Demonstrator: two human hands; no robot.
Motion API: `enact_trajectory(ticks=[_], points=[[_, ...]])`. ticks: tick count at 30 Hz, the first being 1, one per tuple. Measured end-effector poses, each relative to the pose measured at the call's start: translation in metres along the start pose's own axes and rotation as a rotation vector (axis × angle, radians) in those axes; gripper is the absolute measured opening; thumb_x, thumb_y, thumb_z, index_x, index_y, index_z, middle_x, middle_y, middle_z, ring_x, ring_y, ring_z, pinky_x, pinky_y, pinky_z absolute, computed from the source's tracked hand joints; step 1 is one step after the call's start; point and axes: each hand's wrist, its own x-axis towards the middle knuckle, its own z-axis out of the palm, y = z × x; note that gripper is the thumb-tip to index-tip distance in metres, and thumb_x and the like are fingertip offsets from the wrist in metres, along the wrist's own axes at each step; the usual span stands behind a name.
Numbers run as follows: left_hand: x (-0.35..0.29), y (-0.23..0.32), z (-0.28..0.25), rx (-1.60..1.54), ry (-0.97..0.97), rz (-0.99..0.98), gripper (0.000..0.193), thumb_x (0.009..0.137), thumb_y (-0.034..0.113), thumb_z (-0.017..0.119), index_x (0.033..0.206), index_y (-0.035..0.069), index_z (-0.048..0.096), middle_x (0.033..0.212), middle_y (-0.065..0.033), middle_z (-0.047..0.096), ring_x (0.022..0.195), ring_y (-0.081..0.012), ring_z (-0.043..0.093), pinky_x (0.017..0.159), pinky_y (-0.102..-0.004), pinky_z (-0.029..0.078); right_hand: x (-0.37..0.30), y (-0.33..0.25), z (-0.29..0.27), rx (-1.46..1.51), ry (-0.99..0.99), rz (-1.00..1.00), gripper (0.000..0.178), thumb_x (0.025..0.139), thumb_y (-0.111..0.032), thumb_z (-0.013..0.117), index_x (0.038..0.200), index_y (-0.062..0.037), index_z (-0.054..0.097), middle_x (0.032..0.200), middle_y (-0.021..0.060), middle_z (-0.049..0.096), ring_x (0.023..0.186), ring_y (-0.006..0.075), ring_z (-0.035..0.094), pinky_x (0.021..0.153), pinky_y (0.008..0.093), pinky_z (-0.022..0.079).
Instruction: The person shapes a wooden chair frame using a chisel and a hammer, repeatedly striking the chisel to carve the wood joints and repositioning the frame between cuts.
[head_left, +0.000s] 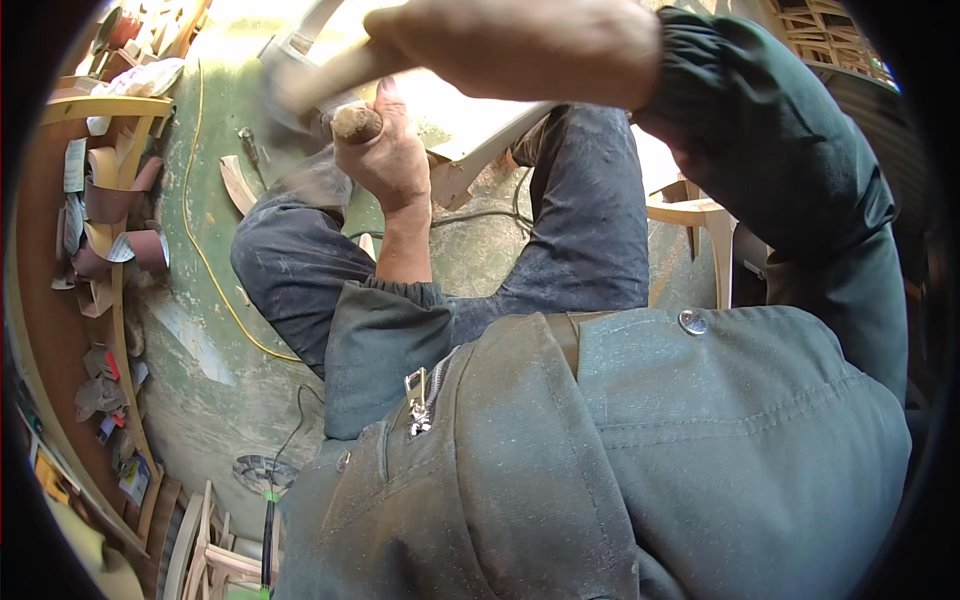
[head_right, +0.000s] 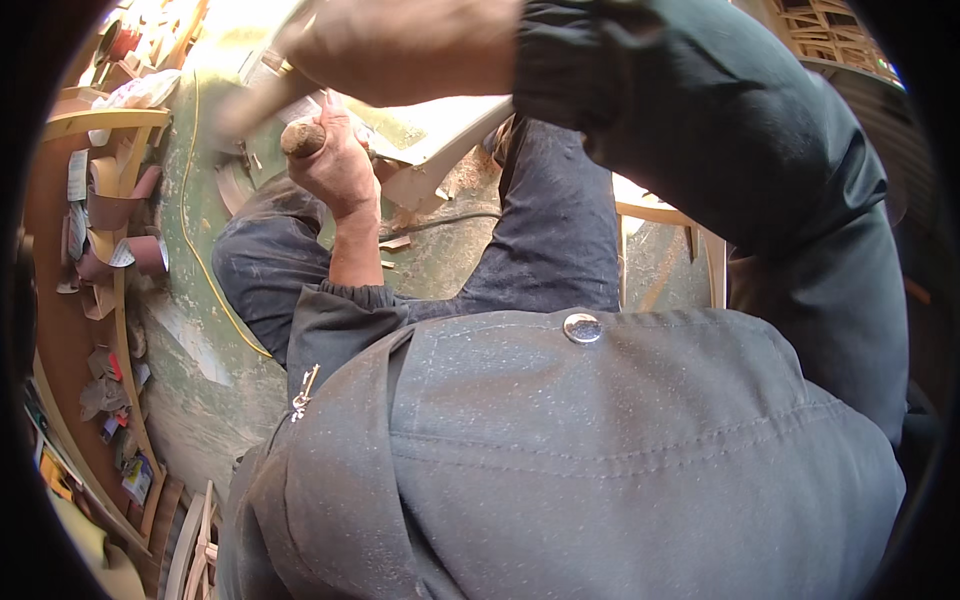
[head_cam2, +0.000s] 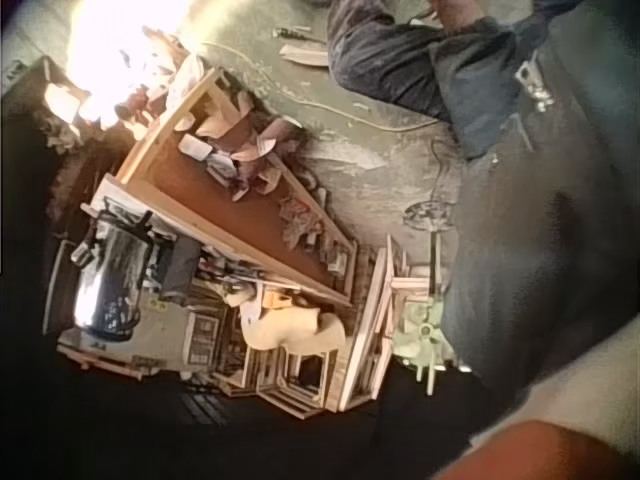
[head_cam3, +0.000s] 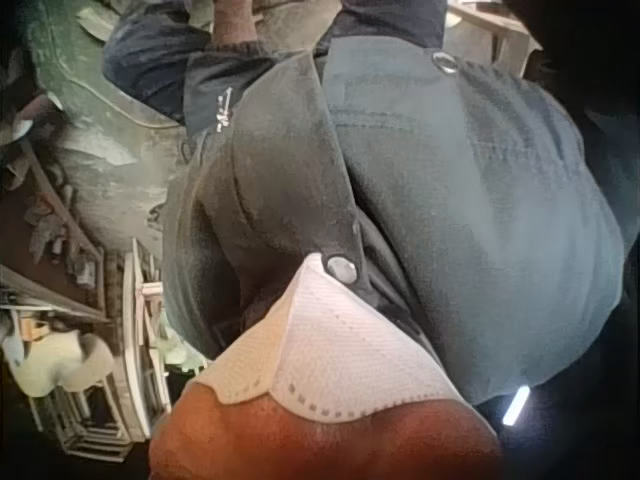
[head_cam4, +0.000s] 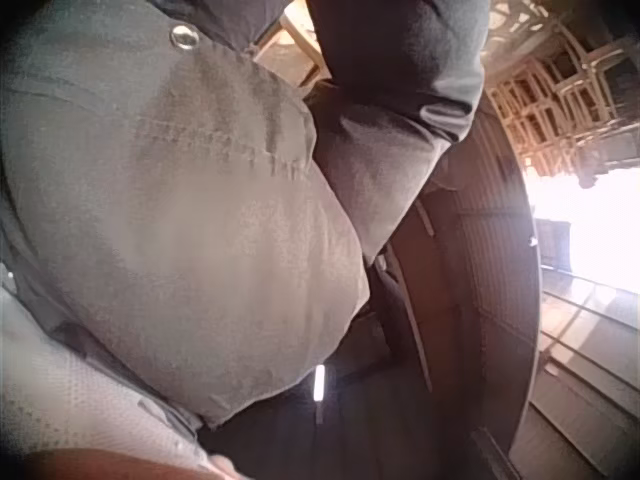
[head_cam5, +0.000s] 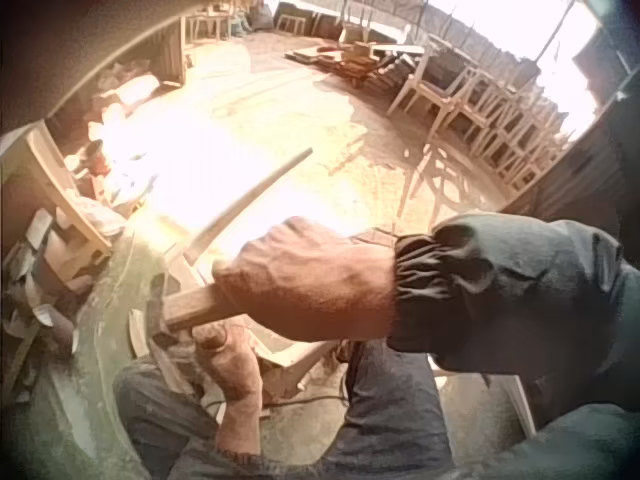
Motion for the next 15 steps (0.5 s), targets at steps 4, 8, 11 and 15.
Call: enact_trajectory(ticks=[4,8,11,15], points=[[0.007,0.0,0.016,-0.131,0.275,0.022,0.014,0.096,0.004,0.07,0.089,0.002,0.059,0.074,-0.0075,0.065,0.055,-0.0123,0.057,0.049,-0.0275,0.047,-0.009,0.006,0.014,-0.193,-0.013,-0.042,0.016,0.099,-0.015,0.055,0.097,-0.0032,0.065,0.074,0.0151,0.065,0.07,0.0327,0.067,0.063,0.0438,0.051],[0.011,0.012,0.015,-0.298,0.219,0.026,0.025,0.097,0.003,0.068,0.081,0.007,0.049,0.065,-0.0078,0.058,0.049,-0.0126,0.053,0.04,-0.0256,0.042,-0.026,0.0,0.04,-0.015,0.087,0.214,0.011,0.091,-0.011,0.063,0.097,-0.0046,0.07,0.079,0.0176,0.071,0.073,0.0324,0.071,0.072,0.0478,0.054],[0.005,0.027,0.002,-0.373,0.051,0.046,0.026,0.099,0.004,0.067,0.08,0.006,0.05,0.065,-0.0064,0.059,0.049,-0.0125,0.053,0.042,-0.0247,0.042,-0.042,0.001,0.047,0.081,0.154,0.197,0.013,0.092,-0.009,0.06,0.098,-0.0029,0.071,0.08,0.0186,0.071,0.074,0.0323,0.071,0.074,0.0484,0.055],[-0.003,0.036,-0.004,-0.269,0.052,0.078,0.029,0.099,0.01,0.073,0.078,0.006,0.053,0.064,-0.003,0.059,0.051,-0.0103,0.054,0.047,-0.0238,0.046,-0.059,0.008,0.045,0.057,0.168,0.254,0.016,0.091,-0.007,0.061,0.101,-0.0015,0.072,0.081,0.0189,0.072,0.075,0.0309,0.072,0.074,0.0463,0.056]])
